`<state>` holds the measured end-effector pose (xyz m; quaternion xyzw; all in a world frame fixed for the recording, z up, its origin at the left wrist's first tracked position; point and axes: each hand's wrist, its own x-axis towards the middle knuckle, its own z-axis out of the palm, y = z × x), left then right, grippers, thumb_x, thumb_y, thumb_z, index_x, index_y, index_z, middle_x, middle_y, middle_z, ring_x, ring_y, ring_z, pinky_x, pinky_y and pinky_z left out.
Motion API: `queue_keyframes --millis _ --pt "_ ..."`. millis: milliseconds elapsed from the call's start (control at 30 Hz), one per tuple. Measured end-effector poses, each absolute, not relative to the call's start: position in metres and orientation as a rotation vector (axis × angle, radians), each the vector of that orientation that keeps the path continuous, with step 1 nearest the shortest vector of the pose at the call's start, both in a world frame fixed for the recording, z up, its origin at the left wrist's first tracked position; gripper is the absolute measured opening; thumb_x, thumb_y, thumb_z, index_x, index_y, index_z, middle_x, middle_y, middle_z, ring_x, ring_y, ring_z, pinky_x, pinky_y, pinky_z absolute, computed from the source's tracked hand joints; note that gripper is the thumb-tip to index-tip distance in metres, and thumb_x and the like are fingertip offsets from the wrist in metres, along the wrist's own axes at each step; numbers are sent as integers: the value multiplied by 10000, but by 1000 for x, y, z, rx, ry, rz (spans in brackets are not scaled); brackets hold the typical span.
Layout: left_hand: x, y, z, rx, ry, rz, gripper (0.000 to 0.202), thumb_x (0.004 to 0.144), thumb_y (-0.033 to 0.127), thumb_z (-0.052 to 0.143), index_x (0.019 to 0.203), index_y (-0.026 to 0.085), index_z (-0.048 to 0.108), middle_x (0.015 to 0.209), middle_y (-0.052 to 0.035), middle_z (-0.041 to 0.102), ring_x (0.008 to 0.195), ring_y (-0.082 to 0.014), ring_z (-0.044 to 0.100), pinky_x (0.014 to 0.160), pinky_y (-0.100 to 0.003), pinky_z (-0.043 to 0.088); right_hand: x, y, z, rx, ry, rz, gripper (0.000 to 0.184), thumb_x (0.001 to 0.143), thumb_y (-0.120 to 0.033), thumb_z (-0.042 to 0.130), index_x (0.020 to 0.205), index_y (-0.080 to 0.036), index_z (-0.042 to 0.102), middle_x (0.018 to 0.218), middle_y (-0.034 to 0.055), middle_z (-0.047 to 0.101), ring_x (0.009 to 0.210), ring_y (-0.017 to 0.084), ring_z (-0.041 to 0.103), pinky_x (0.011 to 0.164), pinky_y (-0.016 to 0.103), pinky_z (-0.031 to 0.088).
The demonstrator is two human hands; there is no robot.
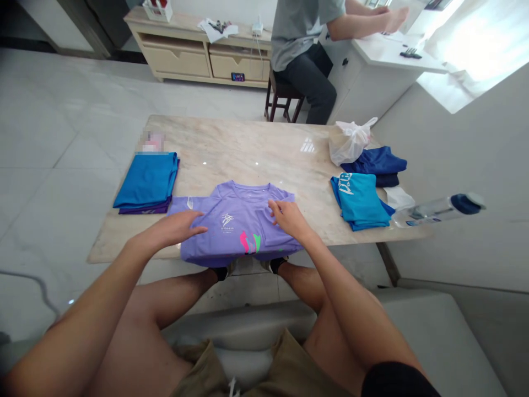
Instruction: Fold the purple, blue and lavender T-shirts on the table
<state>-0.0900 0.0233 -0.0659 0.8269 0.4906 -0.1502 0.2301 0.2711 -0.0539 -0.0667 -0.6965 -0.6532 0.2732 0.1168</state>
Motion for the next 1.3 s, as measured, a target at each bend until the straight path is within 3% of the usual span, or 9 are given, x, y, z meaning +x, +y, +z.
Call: queue_keyframes --millis 200,300,433,600,733,933,1067,1200,1300 --pt "-146 47 -101 2111 1871 -282 533 987 455 610 1368 83 643 1387 -251 720 1349 -386 673 1098 -430 536 298 -56 -96 -2136 -2246 406 431 1107 -214 395 1349 -143 744 1355 180 746 1280 303 692 1148 419 530" --pt "-149 48 -106 1977 2045 -285 695 976 541 644 1418 13 550 1436 -336 652 1356 -430 662 1066 -456 550 308 -58 -114 -2097 -2329 352 504 1113 -344 436 1506 -113 651 1547 209 625 1428 353 596 1238 487 475" --pt "-140 48 -106 1830 2137 -304 801 956 668 647 1424 28 530 1435 -368 652 1336 -459 676 1009 -492 571 308 -65 -141 -2121 -2373 365 828 1088 -602 469 1709 -59 396 1778 230 332 1634 430 346 1325 575 350" --pt "-137 54 -108 1801 2075 -328 517 900 647 680 1121 181 722 1222 -243 798 1211 -446 737 900 -451 569 309 -73 -156 -2118 -2388 443 851 1102 -631 348 1757 -90 303 1803 212 286 1678 427 256 1337 620 298" --pt "-135 53 -102 1984 1929 -194 271 904 501 631 826 246 674 990 -126 815 1010 -352 770 782 -360 507 309 -73 -149 -2127 -2361 461 843 1107 -633 348 1759 -99 306 1810 207 270 1685 414 248 1341 602 299" --pt "-85 29 -62 2221 1708 74 114 907 372 600 914 258 608 889 -46 762 857 -265 729 723 -323 452 311 -73 -138 -2167 -2329 518 846 1109 -632 369 1769 -111 281 1820 194 248 1694 403 227 1348 589 289" --pt "-32 3 -40 2219 1351 189 194 965 431 610 1039 255 645 1030 -46 788 898 -246 747 800 -340 532 321 -73 -143 -2145 -2317 579 872 1107 -671 365 1769 -112 277 1822 198 238 1697 396 227 1354 576 287" --pt "-2 -13 -56 2075 1069 163 491 1061 558 504 1426 247 613 1446 -105 730 1221 -263 747 991 -373 607 331 -76 -157 -2092 -2306 605 894 1107 -669 356 1759 -61 284 1817 216 235 1695 395 239 1371 556 273" --pt "-4 -20 -92 2275 1179 44 588 1100 463 406 1575 145 542 1668 -186 556 1564 -324 519 1268 -483 461 326 -84 -170 -2012 -2327 552 820 1121 -599 349 1748 -72 324 1820 198 237 1699 382 234 1369 556 286"
